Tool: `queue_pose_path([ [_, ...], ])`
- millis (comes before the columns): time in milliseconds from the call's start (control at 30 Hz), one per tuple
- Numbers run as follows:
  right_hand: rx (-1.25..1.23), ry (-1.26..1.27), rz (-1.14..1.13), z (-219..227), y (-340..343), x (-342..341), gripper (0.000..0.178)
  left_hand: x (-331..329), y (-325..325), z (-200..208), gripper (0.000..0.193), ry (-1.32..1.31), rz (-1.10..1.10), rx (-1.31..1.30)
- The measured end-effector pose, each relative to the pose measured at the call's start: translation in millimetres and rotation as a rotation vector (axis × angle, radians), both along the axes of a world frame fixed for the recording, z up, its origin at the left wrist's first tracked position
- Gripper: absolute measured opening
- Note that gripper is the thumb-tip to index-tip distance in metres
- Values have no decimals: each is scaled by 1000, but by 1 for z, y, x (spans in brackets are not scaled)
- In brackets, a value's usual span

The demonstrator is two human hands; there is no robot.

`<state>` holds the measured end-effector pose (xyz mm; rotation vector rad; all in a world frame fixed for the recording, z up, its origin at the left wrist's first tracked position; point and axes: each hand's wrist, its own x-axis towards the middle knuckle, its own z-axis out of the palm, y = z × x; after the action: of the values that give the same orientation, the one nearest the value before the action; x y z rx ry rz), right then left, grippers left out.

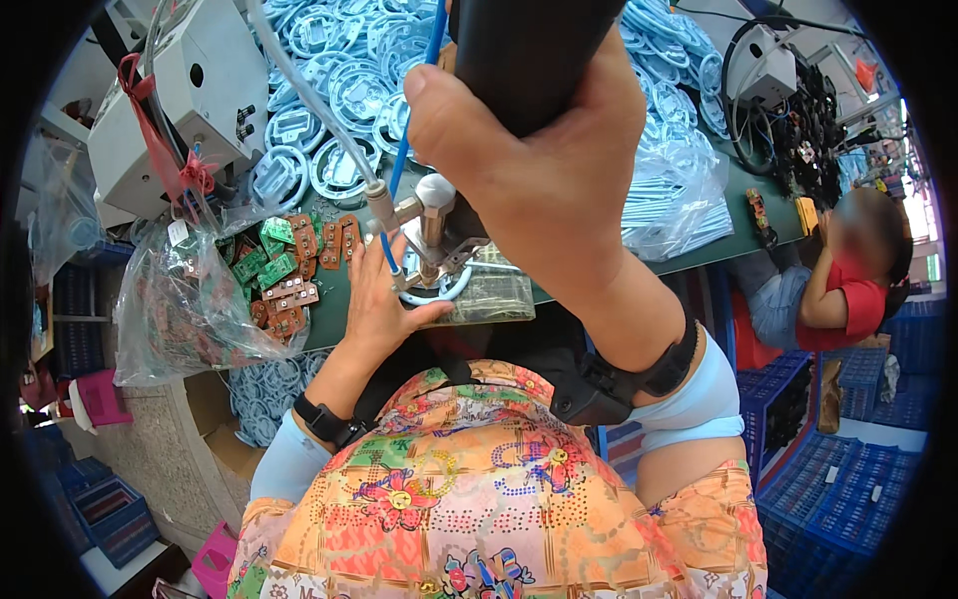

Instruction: Assembling small electronic parts into a light blue plastic housing and securing with an electric screwdriver.

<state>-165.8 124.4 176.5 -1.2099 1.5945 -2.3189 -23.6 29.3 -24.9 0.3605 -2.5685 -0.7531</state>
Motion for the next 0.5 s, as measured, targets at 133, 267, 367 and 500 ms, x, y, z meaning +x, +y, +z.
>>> queue_pose_path([
  [133,-22,110,-29,-15,4,-7,33,-1,1,2,98,48,-8,-7],
  [267,58,156,-40,-20,4,-1,33,-2,3,-3,97,44,-7,-51],
  [367,31,162,17,-14,-4,0,31,-1,-1,2,98,-21,-12,-5],
  [500,29,102,68,21,6,6,28,-1,0,2,101,-1,-5,21],
])
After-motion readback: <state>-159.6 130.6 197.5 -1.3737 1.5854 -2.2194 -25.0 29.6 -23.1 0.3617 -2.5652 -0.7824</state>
